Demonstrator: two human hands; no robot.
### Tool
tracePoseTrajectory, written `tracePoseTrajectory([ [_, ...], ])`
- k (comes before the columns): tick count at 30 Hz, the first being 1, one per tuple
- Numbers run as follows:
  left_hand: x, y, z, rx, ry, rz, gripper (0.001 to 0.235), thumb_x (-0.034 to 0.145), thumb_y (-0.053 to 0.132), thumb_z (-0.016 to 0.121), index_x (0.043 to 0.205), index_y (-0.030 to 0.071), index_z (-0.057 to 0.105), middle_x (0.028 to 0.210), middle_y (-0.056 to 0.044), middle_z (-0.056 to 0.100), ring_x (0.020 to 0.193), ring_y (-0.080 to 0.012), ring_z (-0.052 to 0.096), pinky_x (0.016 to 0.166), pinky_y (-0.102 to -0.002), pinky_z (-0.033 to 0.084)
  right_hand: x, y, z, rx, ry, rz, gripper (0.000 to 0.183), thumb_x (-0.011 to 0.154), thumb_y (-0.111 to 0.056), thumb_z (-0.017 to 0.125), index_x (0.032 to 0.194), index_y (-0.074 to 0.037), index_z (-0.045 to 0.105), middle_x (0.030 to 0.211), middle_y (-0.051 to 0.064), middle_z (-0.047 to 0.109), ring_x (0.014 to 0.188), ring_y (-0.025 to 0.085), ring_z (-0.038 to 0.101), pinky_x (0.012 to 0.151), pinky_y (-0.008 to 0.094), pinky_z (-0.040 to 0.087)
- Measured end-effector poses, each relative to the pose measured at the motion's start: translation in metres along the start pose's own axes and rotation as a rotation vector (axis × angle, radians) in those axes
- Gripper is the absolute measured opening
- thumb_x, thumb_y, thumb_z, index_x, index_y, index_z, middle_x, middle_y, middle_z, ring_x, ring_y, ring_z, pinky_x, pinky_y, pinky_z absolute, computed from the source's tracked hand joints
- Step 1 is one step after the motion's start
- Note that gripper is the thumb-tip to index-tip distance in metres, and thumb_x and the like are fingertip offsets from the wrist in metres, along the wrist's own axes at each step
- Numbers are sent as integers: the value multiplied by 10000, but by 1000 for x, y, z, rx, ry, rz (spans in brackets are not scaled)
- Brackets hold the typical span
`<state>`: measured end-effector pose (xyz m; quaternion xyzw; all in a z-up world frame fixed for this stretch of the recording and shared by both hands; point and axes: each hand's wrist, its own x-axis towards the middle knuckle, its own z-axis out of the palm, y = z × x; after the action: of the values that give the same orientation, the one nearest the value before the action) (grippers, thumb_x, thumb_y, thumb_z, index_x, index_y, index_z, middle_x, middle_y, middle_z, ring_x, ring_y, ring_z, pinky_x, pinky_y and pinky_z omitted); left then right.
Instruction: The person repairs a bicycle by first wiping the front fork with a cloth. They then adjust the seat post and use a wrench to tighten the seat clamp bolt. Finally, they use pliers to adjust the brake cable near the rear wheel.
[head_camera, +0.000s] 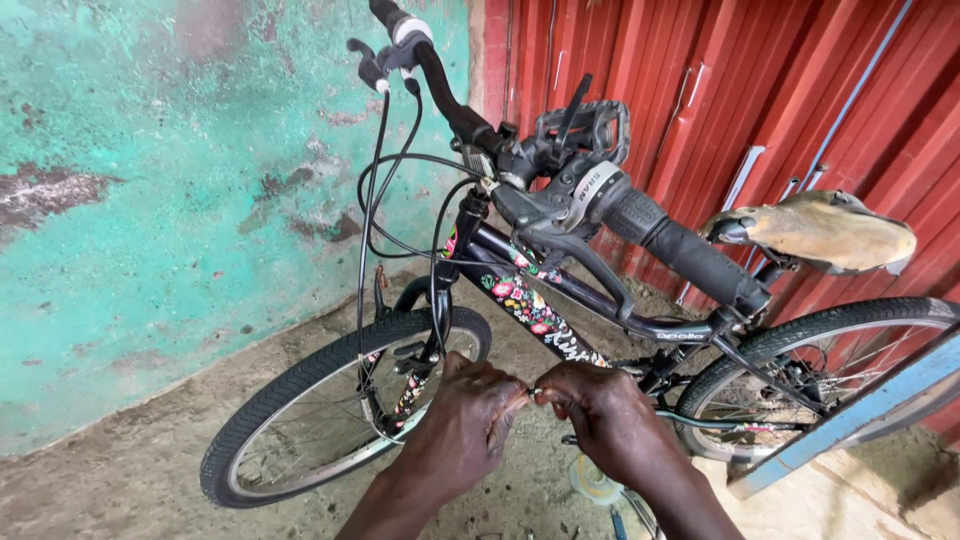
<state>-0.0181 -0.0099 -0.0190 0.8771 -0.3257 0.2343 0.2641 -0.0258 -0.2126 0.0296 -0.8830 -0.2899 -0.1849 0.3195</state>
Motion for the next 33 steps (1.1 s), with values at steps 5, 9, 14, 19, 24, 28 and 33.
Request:
tracePoseTrajectory([
  [5, 12, -6, -14, 50, 69, 26, 84, 877, 92, 662, 931, 117, 721, 913, -43, 722, 892, -196, 618, 889, -415, 360, 8, 18, 9, 75, 3, 30, 89, 873, -101, 695, 898, -96, 780, 746, 14, 791, 505, 148, 639, 469, 326, 515],
  [9, 18, -15, -7, 256, 221, 7, 326, 973, 285, 611, 1198, 88, 741, 1027, -94, 616, 1011, -260, 543, 983, -478, 363, 18, 38, 14, 157, 18, 230, 106, 892, -93, 683, 909, -83, 787, 665, 6, 744, 520, 131, 588, 518, 302, 490],
  [14, 18, -8, 33, -5, 471, -341, 184, 918, 261, 707, 935, 91, 638, 981, -78, 573, 896, -230, 548, 810, -412, 464, 28, 62, 30, 262, 75, 383, 202, 965, -176, 654, 932, -91, 834, 592, 4, 662, 490, 122, 522, 494, 294, 444],
  [19, 47, -89, 98, -1402, 424, -893, 309, 1004, 213, 644, 1210, -17, 635, 961, -172, 663, 591, -219, 609, 490, -301, 461, 48, 97, 48, 449, 83, 355, 228, 971, -142, 636, 902, -41, 828, 615, 33, 676, 534, 133, 551, 529, 288, 472],
  [24, 76, -116, 114, -1665, 485, -605, 200, 899, 22, 762, 1033, -94, 668, 795, -214, 689, 577, -249, 644, 490, -303, 461, 53, 134, 66, 526, 61, 480, 193, 971, -55, 631, 1000, -52, 821, 666, 52, 676, 569, 134, 549, 548, 274, 448],
  [28, 92, -122, 131, -1635, 632, -530, 79, 934, -65, 679, 984, -115, 715, 740, -196, 706, 582, -237, 662, 521, -317, 540, 59, 120, 57, 460, 105, 386, 208, 978, -105, 655, 879, -28, 821, 610, 33, 617, 559, 123, 501, 547, 275, 395],
  [33, 99, -81, 88, -1519, 750, -660, 54, 941, -111, 674, 969, -149, 701, 734, -226, 684, 541, -264, 640, 508, -344, 558, 61, 87, 44, 363, 116, 567, 253, 1011, -201, 643, 916, -79, 843, 595, 34, 614, 532, 130, 478, 541, 292, 351],
])
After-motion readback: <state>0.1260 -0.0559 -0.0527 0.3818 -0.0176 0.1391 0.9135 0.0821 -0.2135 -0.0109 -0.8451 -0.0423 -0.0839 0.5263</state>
